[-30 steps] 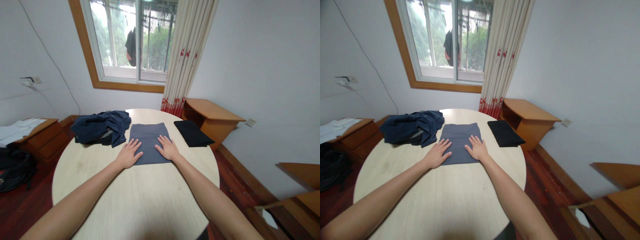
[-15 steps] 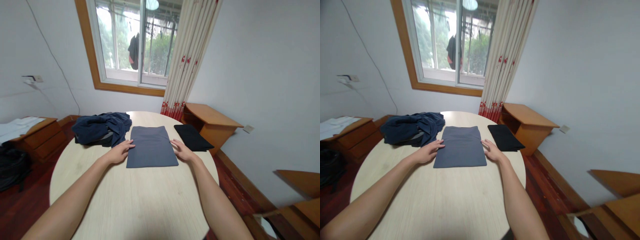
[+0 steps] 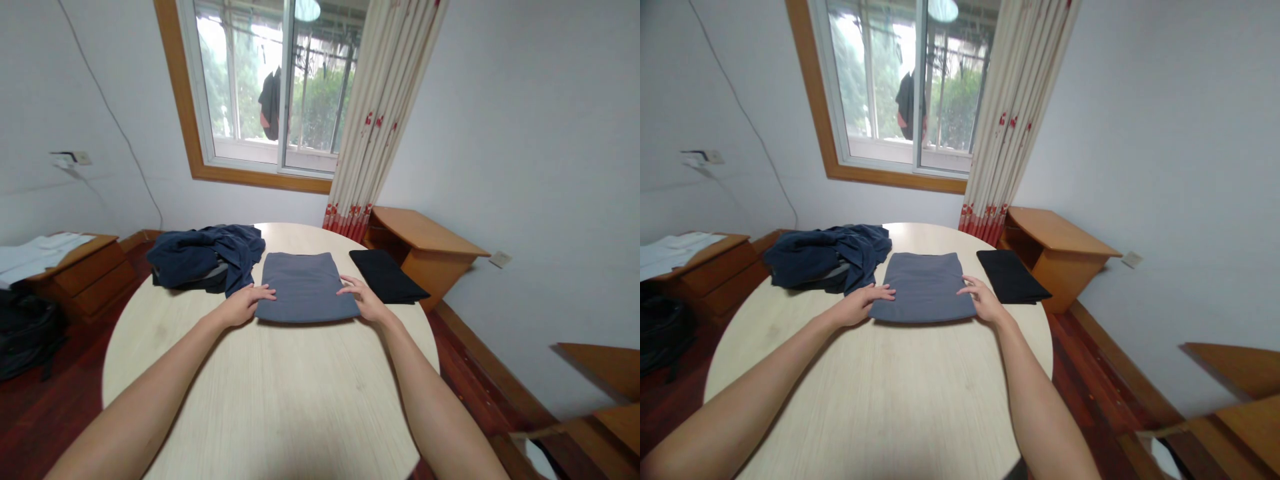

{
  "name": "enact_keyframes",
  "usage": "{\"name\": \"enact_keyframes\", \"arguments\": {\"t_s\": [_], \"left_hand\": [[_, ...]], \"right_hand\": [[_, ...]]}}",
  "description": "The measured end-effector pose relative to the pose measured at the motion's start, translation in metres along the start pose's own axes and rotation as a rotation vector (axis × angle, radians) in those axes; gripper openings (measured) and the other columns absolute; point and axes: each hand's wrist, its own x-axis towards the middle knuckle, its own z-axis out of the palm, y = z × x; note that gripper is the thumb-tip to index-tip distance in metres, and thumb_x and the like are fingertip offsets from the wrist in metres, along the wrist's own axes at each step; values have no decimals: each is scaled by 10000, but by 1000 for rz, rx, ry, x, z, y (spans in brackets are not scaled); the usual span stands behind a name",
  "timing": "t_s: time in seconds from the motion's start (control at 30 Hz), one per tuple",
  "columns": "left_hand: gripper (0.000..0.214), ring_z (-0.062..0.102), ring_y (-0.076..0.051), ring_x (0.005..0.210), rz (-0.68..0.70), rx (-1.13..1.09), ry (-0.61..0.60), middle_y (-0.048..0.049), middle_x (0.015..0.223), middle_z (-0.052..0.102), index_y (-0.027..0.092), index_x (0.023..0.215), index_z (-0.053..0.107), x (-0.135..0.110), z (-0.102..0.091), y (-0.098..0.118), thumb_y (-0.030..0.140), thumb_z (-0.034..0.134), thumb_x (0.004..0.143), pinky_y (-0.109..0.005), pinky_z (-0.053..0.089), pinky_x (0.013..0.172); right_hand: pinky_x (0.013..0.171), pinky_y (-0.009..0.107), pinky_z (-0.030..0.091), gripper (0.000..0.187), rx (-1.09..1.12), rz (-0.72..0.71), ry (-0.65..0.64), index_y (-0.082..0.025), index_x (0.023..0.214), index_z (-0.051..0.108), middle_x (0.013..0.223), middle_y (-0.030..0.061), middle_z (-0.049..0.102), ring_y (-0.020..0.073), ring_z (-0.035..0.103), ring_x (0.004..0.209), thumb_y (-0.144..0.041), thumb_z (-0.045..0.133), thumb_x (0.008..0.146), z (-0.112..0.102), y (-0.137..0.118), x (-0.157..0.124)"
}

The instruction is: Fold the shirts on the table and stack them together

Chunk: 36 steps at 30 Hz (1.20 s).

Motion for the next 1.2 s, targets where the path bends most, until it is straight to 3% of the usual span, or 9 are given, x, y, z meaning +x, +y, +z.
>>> {"name": "enact_keyframes", "arguments": {"t_s": [0.17,0.27,0.37,0.43,0.5,0.63,0.8,1.07,1.2], "left_hand": [[359,643,-297,1112,-15,-281,82,-90,1126,740,203,1021,758,-6,-17,14,451,573,840,-433,441,1047],[468,663,-254,840,-104,-535,260,-79,848,728,153,886,729,4,-11,15,595,664,744,-361,539,793],[601,603,-175,662,-298,-750,465,-39,750,655,128,1012,669,19,3,9,654,672,721,-273,493,581],[682,550,-141,584,-455,-775,533,-7,717,609,118,1178,599,24,10,4,625,689,730,-243,445,507],[786,526,-132,561,-520,-757,509,19,698,581,107,1315,501,22,11,0,577,718,724,-237,429,488],[851,511,-126,551,-377,-644,308,70,625,519,96,1333,486,12,8,-2,495,794,647,-238,405,514],[766,416,-99,493,-304,-540,316,114,541,401,90,1249,561,8,9,-1,488,773,630,-236,302,523],[629,409,-106,478,-367,-430,326,99,516,453,128,1116,604,12,3,-4,444,742,590,-236,292,522],[675,452,-114,486,-422,-428,247,100,524,479,147,1100,575,9,3,5,436,799,532,-229,306,511]], "right_hand": [[1036,416,439,250,219,-24,1,-184,972,746,1184,110,702,280,613,1165,-255,676,743,-2,-2,-3],[872,354,500,300,371,26,177,-165,996,699,958,80,722,236,661,919,-383,623,805,15,0,8],[746,319,486,455,375,169,352,-147,1084,639,811,49,674,205,623,774,-523,534,851,35,4,26],[685,317,456,532,268,276,375,-123,1135,613,693,13,610,197,581,686,-557,524,841,43,8,34],[651,312,427,583,196,327,344,-113,1181,594,639,-17,553,189,545,641,-579,522,839,46,12,36],[620,284,397,655,268,282,208,-139,1258,553,653,-47,514,155,506,622,-613,585,807,40,17,23],[538,246,308,673,420,256,85,-147,1235,538,564,-112,380,108,376,520,-565,682,727,35,20,12],[506,228,261,618,402,401,182,-158,1171,511,498,-132,402,96,349,471,-407,724,647,25,28,14],[517,234,308,488,372,417,117,-177,1051,559,509,-107,456,108,438,484,-379,761,654,16,22,7]]}}
